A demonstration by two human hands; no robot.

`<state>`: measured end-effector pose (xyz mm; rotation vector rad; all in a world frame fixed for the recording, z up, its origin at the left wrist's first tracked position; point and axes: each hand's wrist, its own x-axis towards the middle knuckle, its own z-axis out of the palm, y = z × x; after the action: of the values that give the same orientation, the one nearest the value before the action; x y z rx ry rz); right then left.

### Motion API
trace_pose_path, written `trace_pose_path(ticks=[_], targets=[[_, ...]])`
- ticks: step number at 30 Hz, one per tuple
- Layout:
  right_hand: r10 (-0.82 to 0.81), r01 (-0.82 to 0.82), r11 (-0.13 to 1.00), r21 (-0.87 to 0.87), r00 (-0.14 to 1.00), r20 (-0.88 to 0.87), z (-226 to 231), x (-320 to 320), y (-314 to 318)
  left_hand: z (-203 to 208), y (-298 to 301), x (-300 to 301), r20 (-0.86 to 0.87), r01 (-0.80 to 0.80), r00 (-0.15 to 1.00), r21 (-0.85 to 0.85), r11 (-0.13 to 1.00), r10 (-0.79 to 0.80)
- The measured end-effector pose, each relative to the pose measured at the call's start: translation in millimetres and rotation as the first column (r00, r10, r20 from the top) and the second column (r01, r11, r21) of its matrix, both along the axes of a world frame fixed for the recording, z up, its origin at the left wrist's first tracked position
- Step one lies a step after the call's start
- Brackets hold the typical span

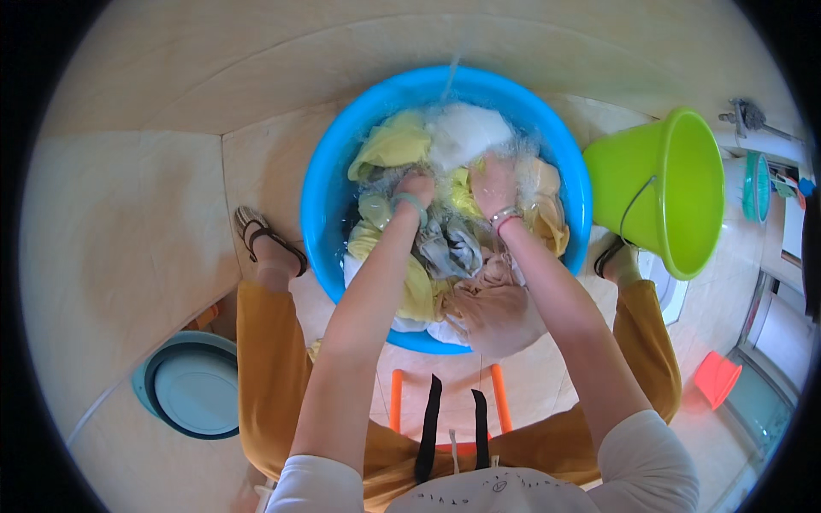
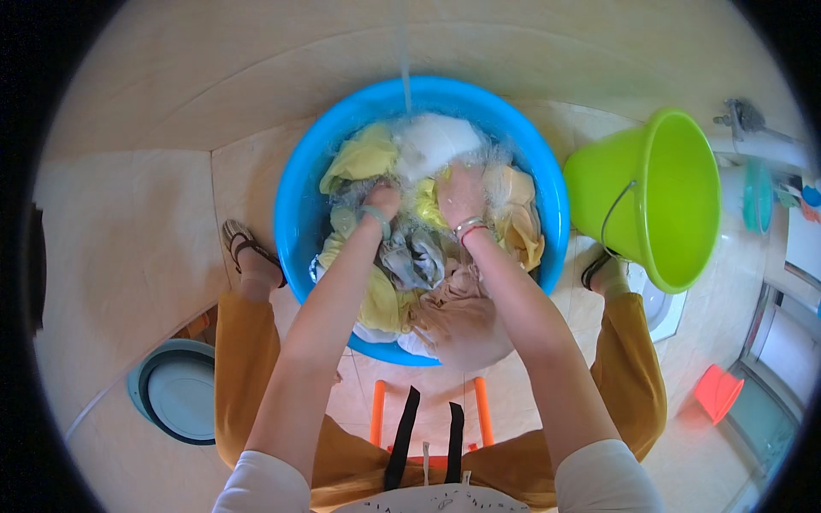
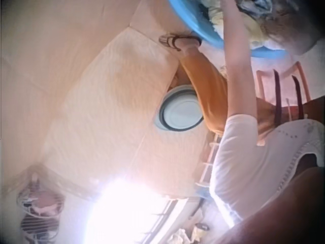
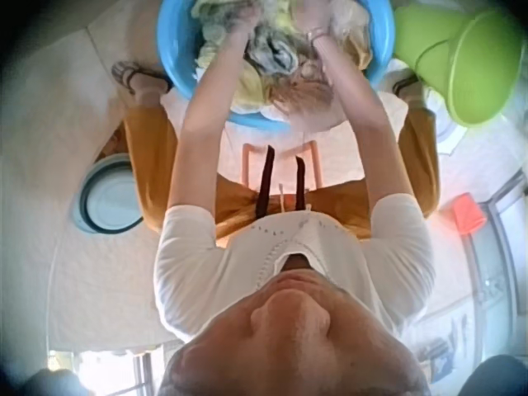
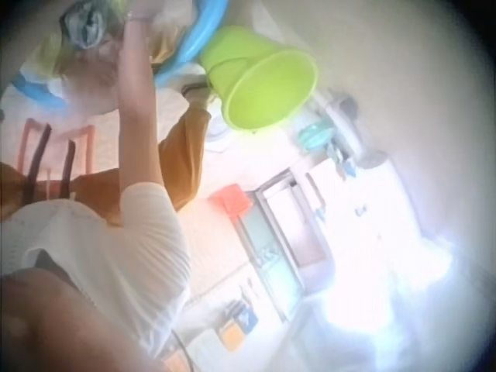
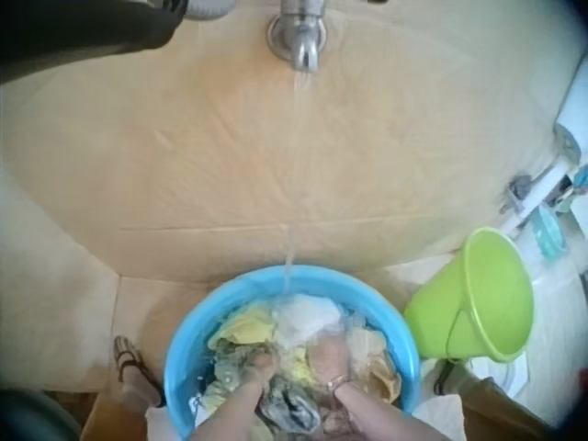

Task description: The person sits on a small orange stool in a bathroom and washes a pile of clothes by hand in a blue basin filled with water. They repeatedly submerge, agitate, and wring out various garments, including white, yellow, and grey items, using both hands to scrub and rinse the fabric.

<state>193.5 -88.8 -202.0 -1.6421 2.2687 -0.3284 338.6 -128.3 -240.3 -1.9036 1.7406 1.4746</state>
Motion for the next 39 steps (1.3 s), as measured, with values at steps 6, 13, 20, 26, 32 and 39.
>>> trace_pose_path(ticks=[6, 13, 20, 26, 32, 39], targets=[[0.408, -0.170, 0.877, -0.450, 0.760, 0.506, 137.1, 43.2, 60.8, 85.6, 25.0, 15.5, -0.594, -0.165, -0.037, 0.797, 0.582, 0.804], [0.550, -0.402, 0.723, -0.561, 0.827, 0.116, 197.5, 82.1, 118.8, 130.9, 71.8, 9.0, -0.668, -0.247, -0.233, 0.744, 0.621, 0.707], [0.316, -0.140, 0.685, -0.715, 0.941, 0.118, 206.3, 81.6, 105.5, 191.1, 86.5, -14.5, -0.905, -0.347, -0.160, 0.425, 0.836, 0.394], [0.284, 0.022, 0.730, -0.683, 0.900, 0.332, 203.1, 68.5, 81.4, 182.6, 88.2, -20.4, -0.790, -0.372, -0.255, 0.612, 0.697, 0.558], [0.303, -0.001, 0.788, -0.615, 0.871, 0.387, 173.0, 50.8, 61.8, 143.7, 78.8, -11.8, -0.691, -0.423, -0.410, 0.722, 0.548, 0.595], [0.014, 0.125, 0.944, -0.304, 0.908, 0.418, 103.2, -3.9, 29.9, 148.6, 96.7, -15.7, -0.675, -0.760, -0.044, 0.502, 0.414, 0.737]])
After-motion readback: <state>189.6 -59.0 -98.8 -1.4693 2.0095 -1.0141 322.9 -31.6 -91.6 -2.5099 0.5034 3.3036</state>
